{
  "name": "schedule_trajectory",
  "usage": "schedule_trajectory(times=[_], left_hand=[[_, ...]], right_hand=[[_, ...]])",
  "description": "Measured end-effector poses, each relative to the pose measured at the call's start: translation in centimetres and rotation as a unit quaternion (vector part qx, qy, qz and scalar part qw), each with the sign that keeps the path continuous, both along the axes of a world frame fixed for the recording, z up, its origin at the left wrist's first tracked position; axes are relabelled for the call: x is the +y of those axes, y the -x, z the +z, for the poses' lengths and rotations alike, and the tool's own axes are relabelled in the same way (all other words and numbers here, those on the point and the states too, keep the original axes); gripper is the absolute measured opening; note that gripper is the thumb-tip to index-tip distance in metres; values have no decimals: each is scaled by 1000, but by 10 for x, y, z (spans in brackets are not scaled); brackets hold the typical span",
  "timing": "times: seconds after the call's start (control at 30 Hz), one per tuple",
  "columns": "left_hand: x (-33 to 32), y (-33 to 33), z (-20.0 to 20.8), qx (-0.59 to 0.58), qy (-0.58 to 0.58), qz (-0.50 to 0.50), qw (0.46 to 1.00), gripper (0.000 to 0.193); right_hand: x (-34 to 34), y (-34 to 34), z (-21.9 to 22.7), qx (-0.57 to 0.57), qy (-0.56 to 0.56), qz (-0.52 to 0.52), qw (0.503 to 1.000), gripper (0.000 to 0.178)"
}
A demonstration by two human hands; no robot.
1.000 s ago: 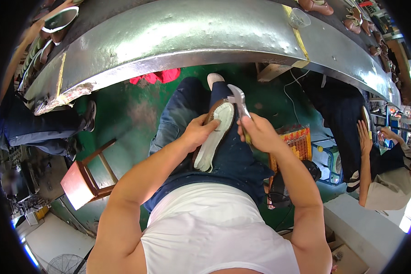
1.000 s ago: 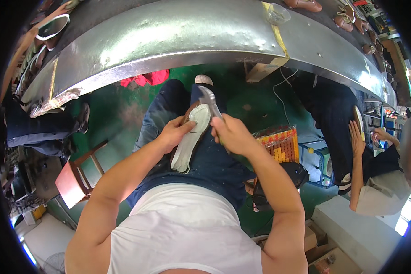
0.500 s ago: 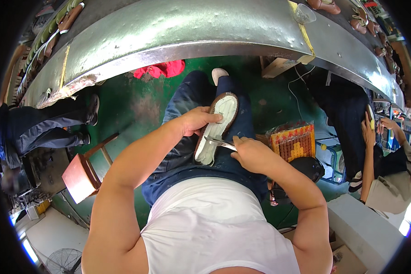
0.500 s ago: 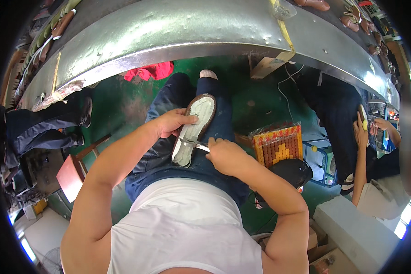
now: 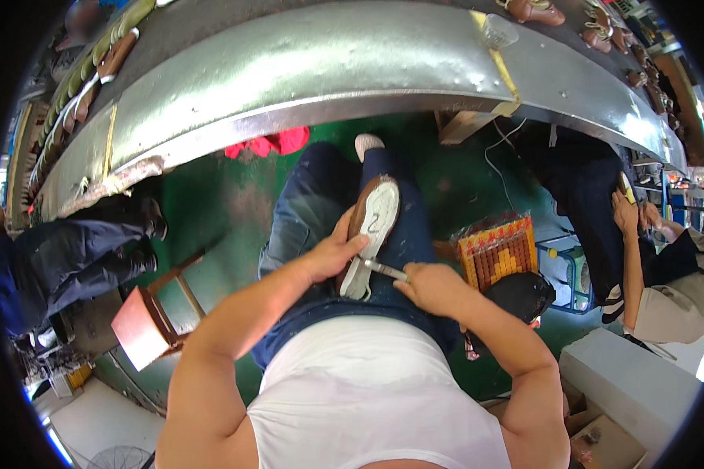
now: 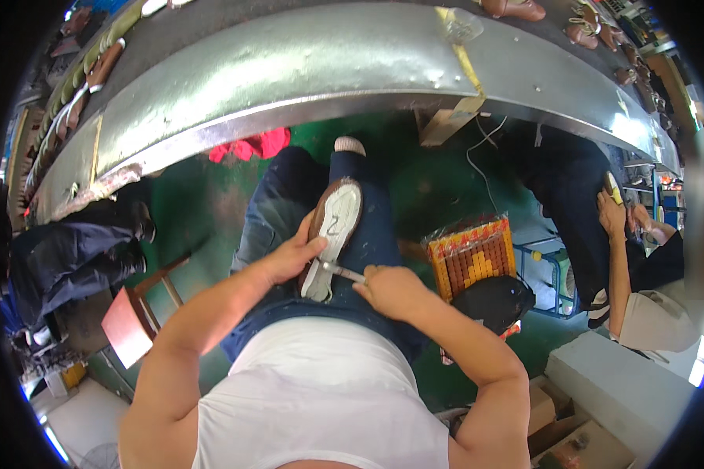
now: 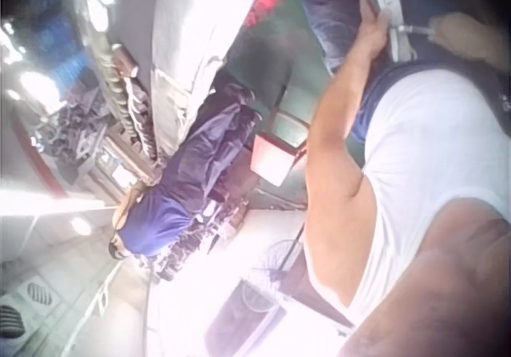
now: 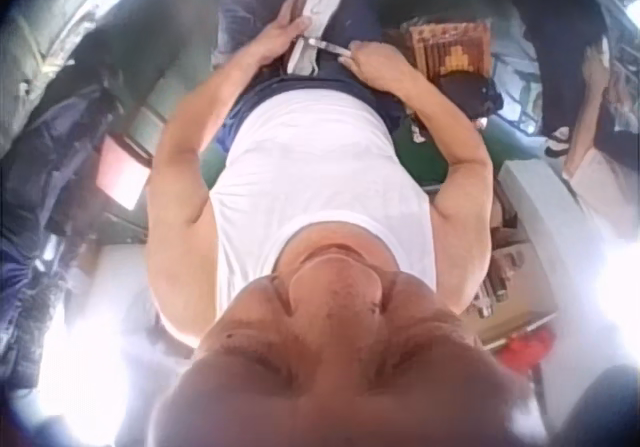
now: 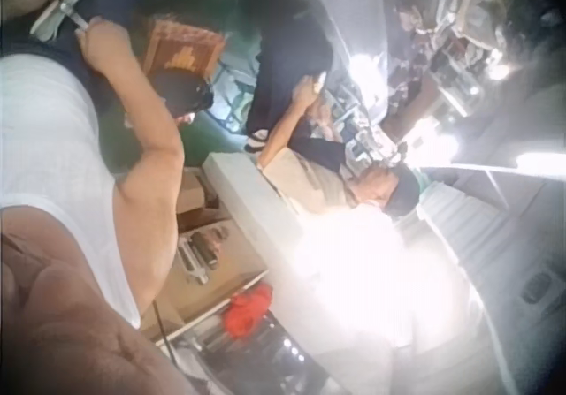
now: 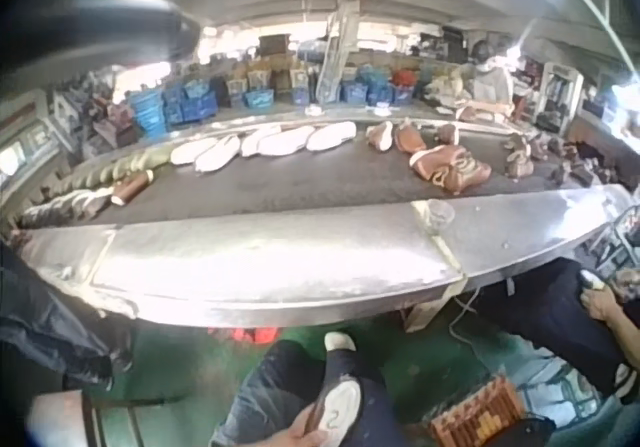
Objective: The recorder is manually lasting shoes using pincers to pull the upper material over the last and insole.
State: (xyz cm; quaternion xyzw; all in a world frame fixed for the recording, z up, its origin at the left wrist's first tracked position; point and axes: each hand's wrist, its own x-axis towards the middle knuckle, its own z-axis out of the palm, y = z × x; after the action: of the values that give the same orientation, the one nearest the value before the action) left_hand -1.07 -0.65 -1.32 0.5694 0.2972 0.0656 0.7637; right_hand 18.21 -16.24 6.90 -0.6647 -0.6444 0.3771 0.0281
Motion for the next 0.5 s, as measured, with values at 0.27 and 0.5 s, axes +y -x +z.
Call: schedule_trajectory(times=[0.27, 0.5], left_hand=[[-31, -10, -5, 31, -155, 84, 984, 65], [-33, 26, 2, 85, -106, -71, 988, 88]], right_hand=[[-16, 12, 9, -45, 11, 36, 998, 42], [7, -32, 11, 113, 197, 43, 973, 51]])
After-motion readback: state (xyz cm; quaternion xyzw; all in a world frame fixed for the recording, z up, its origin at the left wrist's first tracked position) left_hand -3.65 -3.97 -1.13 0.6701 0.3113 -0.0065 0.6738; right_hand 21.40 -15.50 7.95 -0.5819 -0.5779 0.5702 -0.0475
